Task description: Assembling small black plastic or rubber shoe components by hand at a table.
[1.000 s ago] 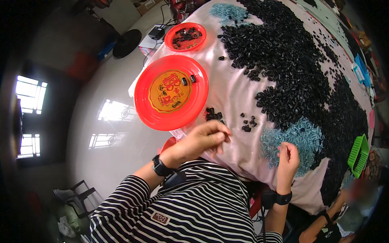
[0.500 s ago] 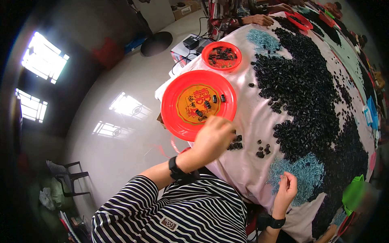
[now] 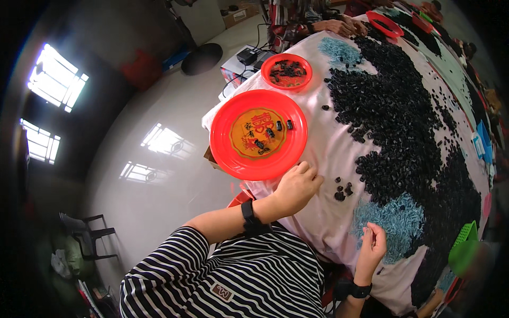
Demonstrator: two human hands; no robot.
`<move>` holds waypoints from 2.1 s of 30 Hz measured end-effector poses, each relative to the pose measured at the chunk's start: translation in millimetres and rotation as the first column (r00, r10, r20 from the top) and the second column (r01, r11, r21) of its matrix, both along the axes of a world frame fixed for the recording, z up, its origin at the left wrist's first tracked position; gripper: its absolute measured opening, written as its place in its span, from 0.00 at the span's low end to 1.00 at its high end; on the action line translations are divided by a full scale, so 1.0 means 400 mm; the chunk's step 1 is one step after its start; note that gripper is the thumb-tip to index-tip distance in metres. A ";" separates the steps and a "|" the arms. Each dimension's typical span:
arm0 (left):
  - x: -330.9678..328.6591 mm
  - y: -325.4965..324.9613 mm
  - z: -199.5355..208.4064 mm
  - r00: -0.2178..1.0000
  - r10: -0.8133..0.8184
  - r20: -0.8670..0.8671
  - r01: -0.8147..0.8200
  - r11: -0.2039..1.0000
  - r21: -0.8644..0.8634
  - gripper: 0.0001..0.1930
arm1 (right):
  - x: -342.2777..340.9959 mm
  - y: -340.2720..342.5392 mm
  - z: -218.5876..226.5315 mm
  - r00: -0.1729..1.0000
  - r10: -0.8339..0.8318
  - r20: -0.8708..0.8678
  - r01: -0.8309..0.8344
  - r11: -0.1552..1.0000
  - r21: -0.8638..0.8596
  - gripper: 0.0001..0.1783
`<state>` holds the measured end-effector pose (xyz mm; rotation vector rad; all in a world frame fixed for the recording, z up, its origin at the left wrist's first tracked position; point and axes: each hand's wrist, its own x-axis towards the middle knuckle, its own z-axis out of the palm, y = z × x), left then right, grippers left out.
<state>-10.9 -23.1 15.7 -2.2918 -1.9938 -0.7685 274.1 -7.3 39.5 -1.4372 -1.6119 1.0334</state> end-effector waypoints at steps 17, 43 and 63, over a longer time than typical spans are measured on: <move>0.057 -0.139 0.048 0.049 0.325 0.944 0.740 0.623 -0.253 0.18 | -0.125 -0.089 0.145 0.944 0.251 0.216 -0.293 0.937 0.192 0.08; 0.060 -0.150 0.056 -0.049 0.318 0.947 0.698 0.689 -0.195 0.14 | -0.168 -0.109 0.167 0.906 0.318 0.280 -0.400 0.859 0.320 0.10; 0.036 -0.137 0.038 -0.213 0.376 0.902 0.690 0.711 -0.134 0.14 | -0.186 -0.083 0.141 0.848 0.434 0.305 -0.519 0.797 0.310 0.16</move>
